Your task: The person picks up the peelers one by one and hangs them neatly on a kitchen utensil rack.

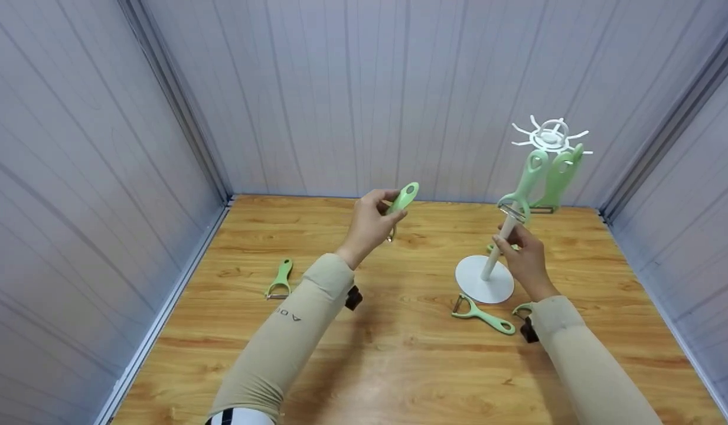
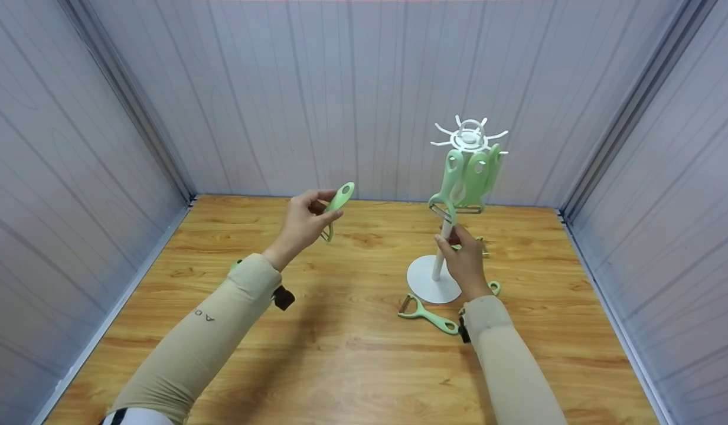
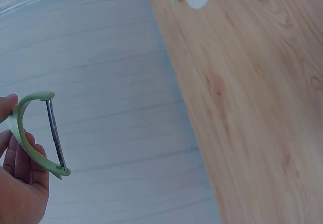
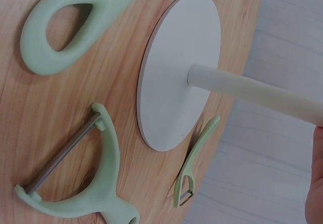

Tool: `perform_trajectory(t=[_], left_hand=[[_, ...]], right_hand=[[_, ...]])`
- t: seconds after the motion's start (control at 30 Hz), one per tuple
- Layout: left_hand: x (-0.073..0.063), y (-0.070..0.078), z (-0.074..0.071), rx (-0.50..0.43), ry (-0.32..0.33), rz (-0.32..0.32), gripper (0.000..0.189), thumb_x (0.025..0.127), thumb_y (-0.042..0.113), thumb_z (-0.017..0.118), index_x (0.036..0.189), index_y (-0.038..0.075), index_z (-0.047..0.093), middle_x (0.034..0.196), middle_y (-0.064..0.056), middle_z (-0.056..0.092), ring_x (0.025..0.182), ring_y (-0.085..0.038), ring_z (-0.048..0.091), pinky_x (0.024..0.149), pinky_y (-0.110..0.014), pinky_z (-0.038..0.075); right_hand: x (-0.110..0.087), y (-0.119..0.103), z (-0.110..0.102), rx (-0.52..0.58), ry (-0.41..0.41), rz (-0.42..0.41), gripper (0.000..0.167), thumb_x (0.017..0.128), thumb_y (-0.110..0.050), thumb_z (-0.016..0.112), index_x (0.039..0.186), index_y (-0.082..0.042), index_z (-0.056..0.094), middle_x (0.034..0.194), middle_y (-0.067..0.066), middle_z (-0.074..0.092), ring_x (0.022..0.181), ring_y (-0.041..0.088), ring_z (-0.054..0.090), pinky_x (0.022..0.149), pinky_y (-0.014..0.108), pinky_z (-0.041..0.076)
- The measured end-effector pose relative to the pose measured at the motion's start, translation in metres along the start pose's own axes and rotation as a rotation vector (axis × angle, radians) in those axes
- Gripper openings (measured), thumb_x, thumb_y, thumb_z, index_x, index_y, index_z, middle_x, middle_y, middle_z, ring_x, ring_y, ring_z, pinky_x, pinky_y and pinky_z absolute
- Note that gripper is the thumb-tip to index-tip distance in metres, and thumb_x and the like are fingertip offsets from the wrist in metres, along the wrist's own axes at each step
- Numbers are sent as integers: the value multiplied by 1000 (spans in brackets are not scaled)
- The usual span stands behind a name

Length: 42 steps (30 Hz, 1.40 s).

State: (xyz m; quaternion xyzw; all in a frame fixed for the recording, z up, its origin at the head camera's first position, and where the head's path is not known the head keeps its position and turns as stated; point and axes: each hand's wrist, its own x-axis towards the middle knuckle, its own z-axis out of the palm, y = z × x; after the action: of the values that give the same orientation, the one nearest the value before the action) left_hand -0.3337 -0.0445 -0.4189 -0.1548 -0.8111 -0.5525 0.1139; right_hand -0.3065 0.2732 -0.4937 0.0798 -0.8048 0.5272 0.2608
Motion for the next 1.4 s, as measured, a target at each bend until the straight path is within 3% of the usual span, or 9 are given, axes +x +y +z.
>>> perform_trajectory(t=[0.23, 0.6, 0.9, 1.23, 1.4], left_hand=[[5, 18, 6, -10, 5, 50, 36, 97, 5, 82, 132, -1, 73, 123, -17, 73, 93, -15, 64, 84, -26, 58], [16, 41, 10, -28, 22, 115, 35, 97, 5, 82, 131, 0, 74, 122, -15, 74, 93, -15, 67, 84, -24, 59], [23, 60, 17, -73, 1, 180, 37, 98, 5, 81, 133, -1, 73, 122, -16, 73, 96, -18, 70, 89, -23, 61], [26, 81, 27, -101, -16, 208, 38, 98, 5, 81, 135, 0, 73, 121, -14, 72, 95, -15, 70, 84, -21, 61], [27, 90, 32, -81, -13, 239, 38, 98, 7, 82, 134, 0, 73, 122, -13, 72, 95, -14, 71, 86, -19, 60]], right_hand=[[1, 0, 1, -5, 5, 6, 16, 99, 11, 70, 115, 14, 70, 95, 31, 69, 78, -4, 59, 74, 8, 49], [4, 2, 2, 16, 3, -30, 16, 98, 12, 71, 114, 15, 70, 93, 31, 68, 78, 0, 59, 74, 8, 47], [3, 3, 2, -1, 1, -21, 15, 99, 11, 71, 113, 14, 69, 91, 30, 68, 77, -2, 58, 73, 6, 46], [1, 4, 1, 1, 7, -28, 16, 98, 12, 71, 114, 15, 70, 91, 29, 67, 77, -1, 58, 74, 10, 49], [0, 10, 3, 4, 7, -37, 17, 99, 12, 70, 116, 14, 70, 94, 30, 67, 78, -3, 58, 74, 6, 48]])
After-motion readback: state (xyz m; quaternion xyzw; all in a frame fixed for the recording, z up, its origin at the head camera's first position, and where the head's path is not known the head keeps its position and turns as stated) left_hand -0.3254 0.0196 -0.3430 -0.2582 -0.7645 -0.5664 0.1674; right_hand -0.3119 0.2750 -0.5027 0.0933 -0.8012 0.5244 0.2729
